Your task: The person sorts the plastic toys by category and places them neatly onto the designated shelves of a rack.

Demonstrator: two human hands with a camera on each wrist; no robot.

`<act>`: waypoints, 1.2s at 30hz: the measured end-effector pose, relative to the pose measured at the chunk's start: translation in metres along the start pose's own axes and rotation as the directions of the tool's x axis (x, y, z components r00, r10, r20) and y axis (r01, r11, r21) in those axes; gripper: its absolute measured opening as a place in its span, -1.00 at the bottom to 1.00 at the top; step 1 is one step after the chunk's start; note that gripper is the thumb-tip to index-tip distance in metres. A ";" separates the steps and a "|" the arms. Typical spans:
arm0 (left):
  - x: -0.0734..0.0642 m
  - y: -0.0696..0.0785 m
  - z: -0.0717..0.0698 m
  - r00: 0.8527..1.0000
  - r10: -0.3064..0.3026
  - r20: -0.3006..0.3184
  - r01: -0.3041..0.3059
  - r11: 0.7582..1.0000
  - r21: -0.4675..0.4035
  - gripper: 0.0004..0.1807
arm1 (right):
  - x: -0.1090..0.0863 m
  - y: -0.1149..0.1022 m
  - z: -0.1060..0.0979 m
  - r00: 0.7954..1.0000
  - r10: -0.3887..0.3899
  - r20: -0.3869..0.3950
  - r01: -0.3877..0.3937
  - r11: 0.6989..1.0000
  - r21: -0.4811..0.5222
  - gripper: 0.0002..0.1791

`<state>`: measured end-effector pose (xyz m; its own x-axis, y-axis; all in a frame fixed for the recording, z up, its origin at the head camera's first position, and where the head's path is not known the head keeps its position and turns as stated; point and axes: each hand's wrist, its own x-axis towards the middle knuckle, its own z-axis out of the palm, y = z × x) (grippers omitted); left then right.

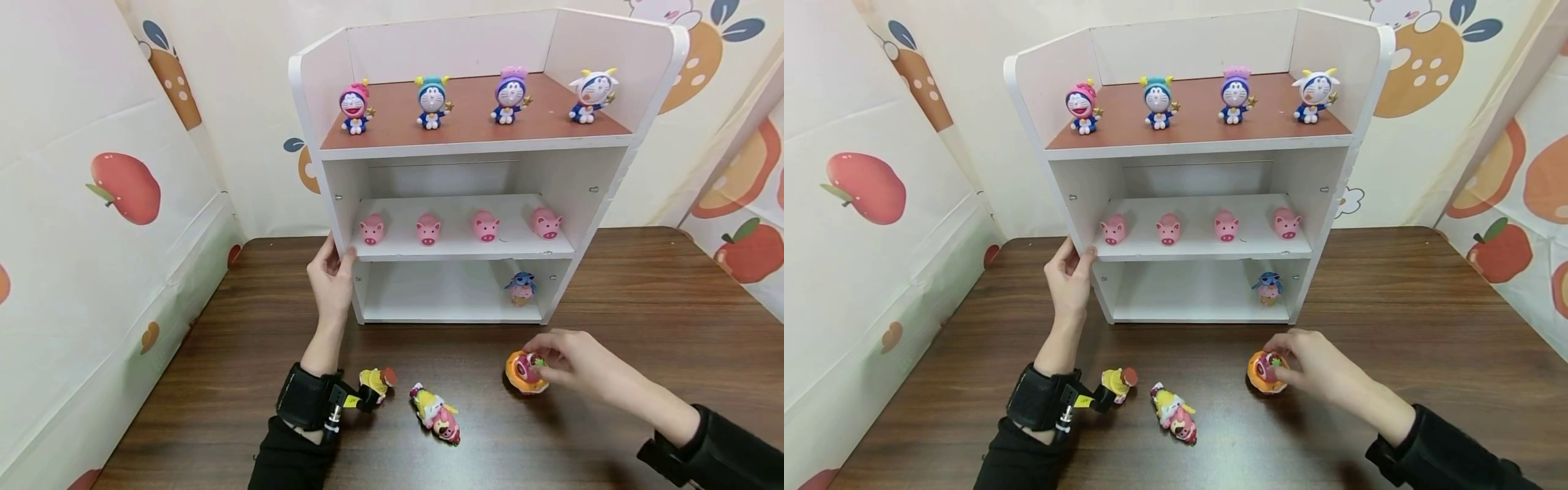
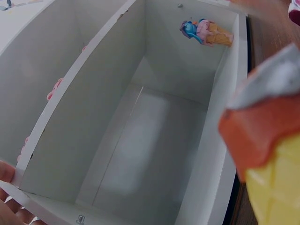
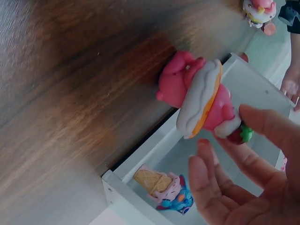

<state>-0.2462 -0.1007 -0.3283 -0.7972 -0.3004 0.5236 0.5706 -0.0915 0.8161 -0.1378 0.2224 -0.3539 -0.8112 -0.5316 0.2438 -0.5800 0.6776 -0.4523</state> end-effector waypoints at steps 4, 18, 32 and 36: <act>0.000 -0.003 -0.001 1.000 0.015 -0.003 -0.015 1.000 0.000 -0.55 | 0.000 -0.004 0.006 0.992 -0.059 -0.109 0.049 0.994 -0.097 -0.78; 0.000 -0.002 -0.001 1.000 0.008 -0.002 -0.008 1.000 -0.002 -0.55 | 0.003 -0.010 0.006 0.989 -0.080 -0.121 0.068 0.993 -0.096 -0.60; 0.000 -0.002 -0.001 1.000 0.007 -0.002 -0.007 1.000 -0.010 -0.55 | 0.003 -0.007 0.008 0.974 -0.176 -0.144 0.152 0.976 -0.159 -0.64; 0.000 -0.003 0.000 1.000 0.011 0.002 -0.011 1.000 -0.003 -0.55 | 0.003 -0.008 0.008 0.984 -0.113 -0.141 0.088 0.982 -0.169 -0.68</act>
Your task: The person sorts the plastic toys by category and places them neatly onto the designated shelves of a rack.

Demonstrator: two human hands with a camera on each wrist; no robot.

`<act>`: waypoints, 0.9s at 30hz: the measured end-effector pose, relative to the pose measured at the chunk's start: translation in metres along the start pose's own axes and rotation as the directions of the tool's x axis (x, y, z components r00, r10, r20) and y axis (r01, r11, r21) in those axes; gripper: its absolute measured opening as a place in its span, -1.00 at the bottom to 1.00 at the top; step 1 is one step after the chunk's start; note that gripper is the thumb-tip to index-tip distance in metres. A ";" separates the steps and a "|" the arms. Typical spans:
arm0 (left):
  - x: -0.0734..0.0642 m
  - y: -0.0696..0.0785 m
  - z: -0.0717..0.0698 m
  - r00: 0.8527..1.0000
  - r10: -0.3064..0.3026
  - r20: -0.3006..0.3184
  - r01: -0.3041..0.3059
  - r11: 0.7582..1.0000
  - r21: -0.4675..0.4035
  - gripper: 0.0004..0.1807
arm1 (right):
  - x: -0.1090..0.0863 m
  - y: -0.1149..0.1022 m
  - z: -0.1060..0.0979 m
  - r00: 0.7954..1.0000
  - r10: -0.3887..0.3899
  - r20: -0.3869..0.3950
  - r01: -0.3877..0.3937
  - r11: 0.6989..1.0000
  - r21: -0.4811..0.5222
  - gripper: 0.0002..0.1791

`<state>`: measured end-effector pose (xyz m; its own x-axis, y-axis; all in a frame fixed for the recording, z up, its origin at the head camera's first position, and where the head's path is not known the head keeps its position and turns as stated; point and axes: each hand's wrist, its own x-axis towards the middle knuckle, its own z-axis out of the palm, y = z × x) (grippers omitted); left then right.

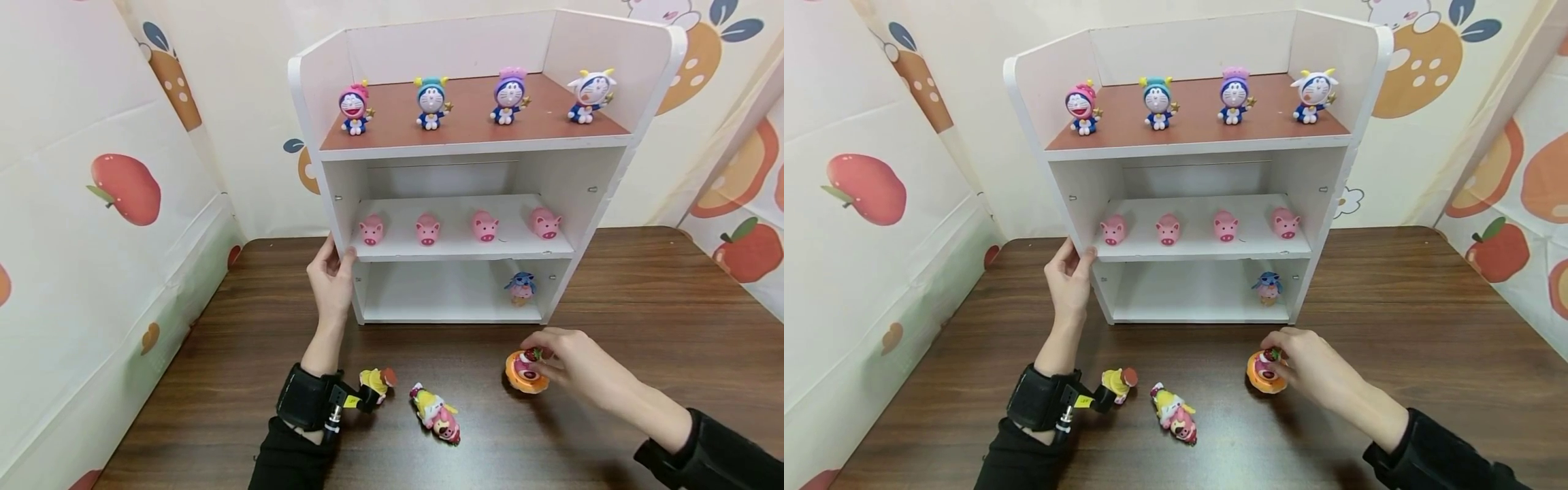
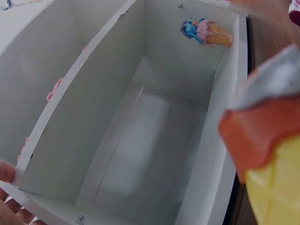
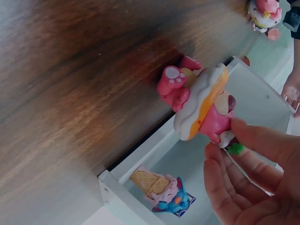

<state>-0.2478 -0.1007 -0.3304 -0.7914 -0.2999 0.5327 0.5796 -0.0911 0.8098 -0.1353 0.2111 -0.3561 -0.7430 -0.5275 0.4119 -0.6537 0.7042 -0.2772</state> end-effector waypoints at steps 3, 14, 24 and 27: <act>0.001 0.000 0.000 1.000 0.004 0.004 -0.004 1.000 0.003 -0.55 | 0.002 -0.002 -0.001 0.999 0.040 0.031 -0.040 0.999 0.000 -0.70; 0.000 0.000 0.002 1.000 0.008 0.005 -0.008 1.000 0.020 -0.55 | 0.024 -0.007 0.001 0.999 0.021 0.030 -0.020 1.000 -0.021 -0.72; 0.001 0.001 0.001 1.000 -0.005 0.007 0.005 1.000 0.025 -0.54 | 0.058 -0.006 0.010 0.999 0.026 -0.032 -0.026 1.000 0.003 -0.75; 0.000 0.006 0.001 1.000 -0.018 0.009 0.018 0.999 0.026 -0.54 | 0.066 -0.004 0.014 0.998 0.050 -0.025 -0.050 0.999 0.020 -0.76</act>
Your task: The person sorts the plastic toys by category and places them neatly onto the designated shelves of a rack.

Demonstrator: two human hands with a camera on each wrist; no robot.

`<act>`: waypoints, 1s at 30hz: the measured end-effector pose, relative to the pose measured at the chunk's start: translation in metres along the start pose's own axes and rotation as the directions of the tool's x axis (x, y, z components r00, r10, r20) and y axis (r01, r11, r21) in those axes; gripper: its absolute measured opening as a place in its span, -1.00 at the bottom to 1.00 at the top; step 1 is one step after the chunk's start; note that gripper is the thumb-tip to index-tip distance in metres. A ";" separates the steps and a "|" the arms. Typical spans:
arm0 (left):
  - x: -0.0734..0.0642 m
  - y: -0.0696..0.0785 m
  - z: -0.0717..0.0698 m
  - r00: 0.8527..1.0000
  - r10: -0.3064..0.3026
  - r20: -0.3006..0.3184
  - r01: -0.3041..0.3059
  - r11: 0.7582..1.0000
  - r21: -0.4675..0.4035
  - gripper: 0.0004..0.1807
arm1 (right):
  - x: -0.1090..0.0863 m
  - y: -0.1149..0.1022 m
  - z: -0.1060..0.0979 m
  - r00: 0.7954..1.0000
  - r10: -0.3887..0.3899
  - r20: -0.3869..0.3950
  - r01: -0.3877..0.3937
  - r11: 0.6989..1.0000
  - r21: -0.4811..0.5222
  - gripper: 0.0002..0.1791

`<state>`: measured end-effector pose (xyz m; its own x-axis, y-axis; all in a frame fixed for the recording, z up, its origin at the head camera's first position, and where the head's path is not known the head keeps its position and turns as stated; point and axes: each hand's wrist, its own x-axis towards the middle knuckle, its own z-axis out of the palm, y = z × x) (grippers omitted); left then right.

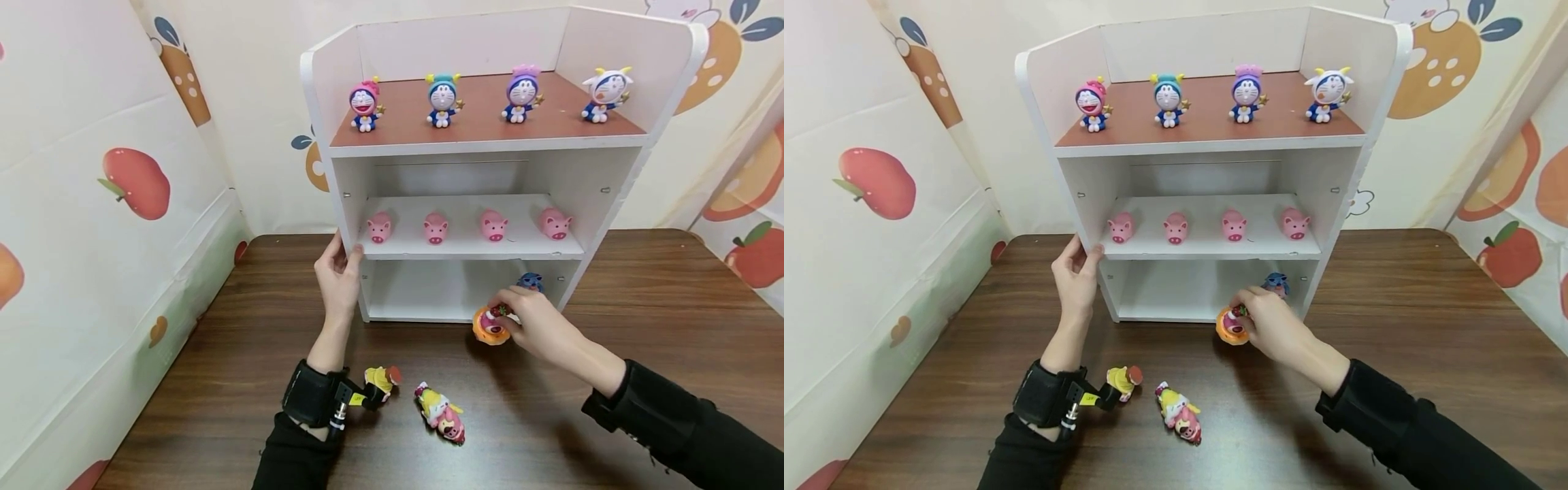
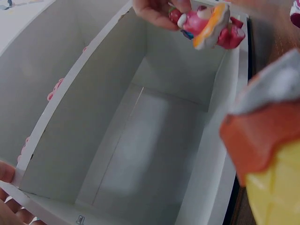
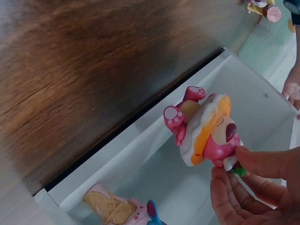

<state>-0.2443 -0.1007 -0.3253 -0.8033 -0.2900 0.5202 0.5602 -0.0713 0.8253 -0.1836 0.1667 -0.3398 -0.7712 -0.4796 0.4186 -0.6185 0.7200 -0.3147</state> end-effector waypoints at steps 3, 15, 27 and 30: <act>-0.002 0.010 0.002 1.000 -0.009 0.006 0.009 1.000 0.009 -0.54 | 0.006 0.001 0.004 1.000 0.025 0.013 -0.026 1.000 0.012 -0.77; -0.005 0.021 0.004 1.000 -0.014 0.008 0.014 1.000 0.025 -0.55 | 0.025 0.016 0.013 0.998 0.050 -0.025 -0.050 0.998 -0.033 -0.83; -0.005 0.021 0.005 1.000 -0.021 0.006 0.021 1.000 0.011 -0.55 | 0.037 0.029 0.015 0.994 0.106 -0.011 -0.106 0.991 -0.076 -0.86; -0.004 0.017 0.004 1.000 -0.016 0.004 0.016 1.000 0.014 -0.55 | 0.038 0.030 0.017 0.993 0.120 -0.013 -0.121 0.990 -0.072 -0.87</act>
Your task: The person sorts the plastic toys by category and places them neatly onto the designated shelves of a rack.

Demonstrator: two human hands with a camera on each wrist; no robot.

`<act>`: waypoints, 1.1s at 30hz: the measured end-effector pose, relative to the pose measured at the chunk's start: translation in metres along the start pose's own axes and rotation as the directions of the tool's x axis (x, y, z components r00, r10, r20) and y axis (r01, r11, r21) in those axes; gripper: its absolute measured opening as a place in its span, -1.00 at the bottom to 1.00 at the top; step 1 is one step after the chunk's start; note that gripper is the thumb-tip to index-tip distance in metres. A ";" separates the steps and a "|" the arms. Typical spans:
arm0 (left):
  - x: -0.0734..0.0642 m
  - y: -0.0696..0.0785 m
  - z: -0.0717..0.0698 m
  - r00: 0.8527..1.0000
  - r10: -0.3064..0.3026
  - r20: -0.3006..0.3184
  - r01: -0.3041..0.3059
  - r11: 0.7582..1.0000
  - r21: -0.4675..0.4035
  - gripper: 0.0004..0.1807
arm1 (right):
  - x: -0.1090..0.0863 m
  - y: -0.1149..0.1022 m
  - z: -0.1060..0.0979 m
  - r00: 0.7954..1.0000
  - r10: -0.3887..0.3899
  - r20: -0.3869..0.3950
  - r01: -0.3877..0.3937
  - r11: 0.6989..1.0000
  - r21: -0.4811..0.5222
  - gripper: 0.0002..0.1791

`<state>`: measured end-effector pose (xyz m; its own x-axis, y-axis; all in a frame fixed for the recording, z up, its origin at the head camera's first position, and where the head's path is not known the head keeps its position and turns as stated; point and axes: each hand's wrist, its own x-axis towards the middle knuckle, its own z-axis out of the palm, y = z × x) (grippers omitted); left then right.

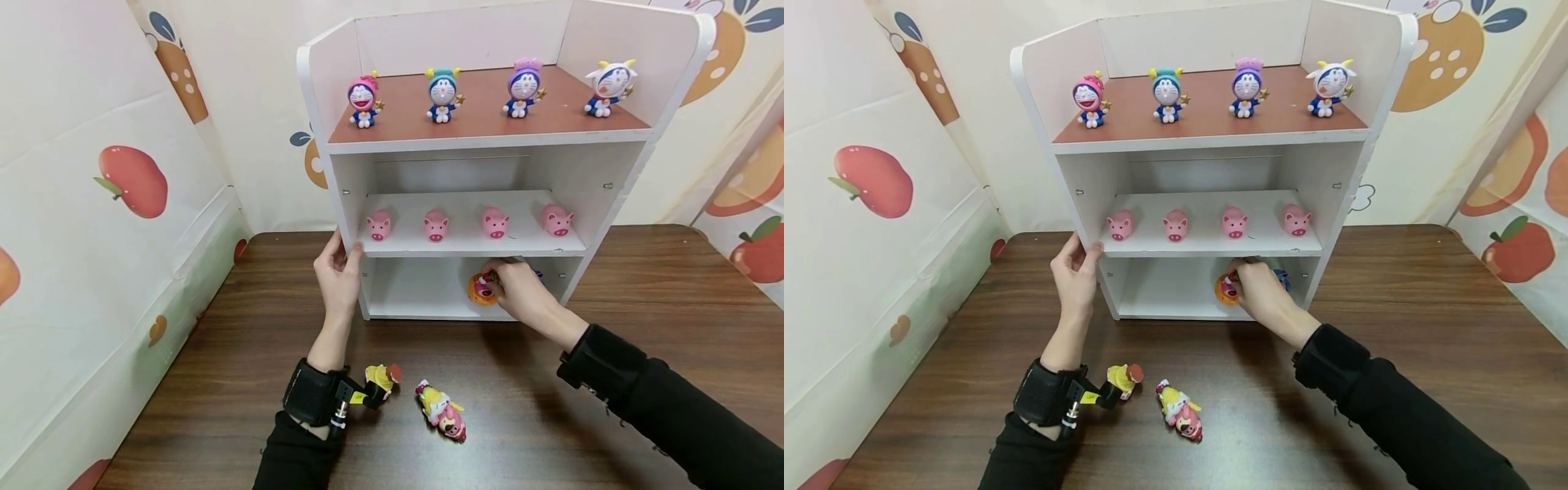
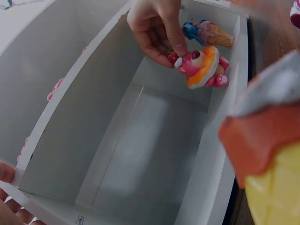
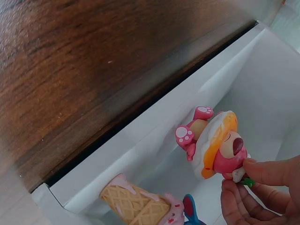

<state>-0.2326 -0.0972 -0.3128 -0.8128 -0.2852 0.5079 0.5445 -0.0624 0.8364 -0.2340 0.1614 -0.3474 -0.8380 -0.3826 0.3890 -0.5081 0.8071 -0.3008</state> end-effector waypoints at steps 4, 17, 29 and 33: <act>0.000 0.000 0.000 1.000 0.000 0.000 0.000 1.000 0.002 -0.55 | 0.001 0.001 0.002 1.000 0.013 -0.006 -0.013 1.000 0.001 -0.87; 0.000 0.004 0.000 1.000 -0.005 -0.002 0.005 1.000 0.010 -0.55 | 0.000 0.004 0.003 1.000 -0.012 -0.010 0.011 1.000 -0.018 -0.82; 0.003 -0.016 -0.004 1.000 0.010 -0.002 -0.010 1.000 -0.005 -0.54 | -0.003 0.005 0.004 1.000 -0.017 0.003 0.017 0.999 -0.028 -0.69; 0.005 -0.022 -0.004 1.000 0.026 -0.001 -0.026 1.000 -0.004 -0.55 | -0.006 0.004 0.002 1.000 -0.009 -0.005 0.009 0.999 -0.045 -0.65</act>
<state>-0.2476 -0.1015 -0.3294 -0.7982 -0.2874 0.5294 0.5663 -0.0583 0.8222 -0.2312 0.1657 -0.3525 -0.8324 -0.3876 0.3960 -0.5058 0.8233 -0.2575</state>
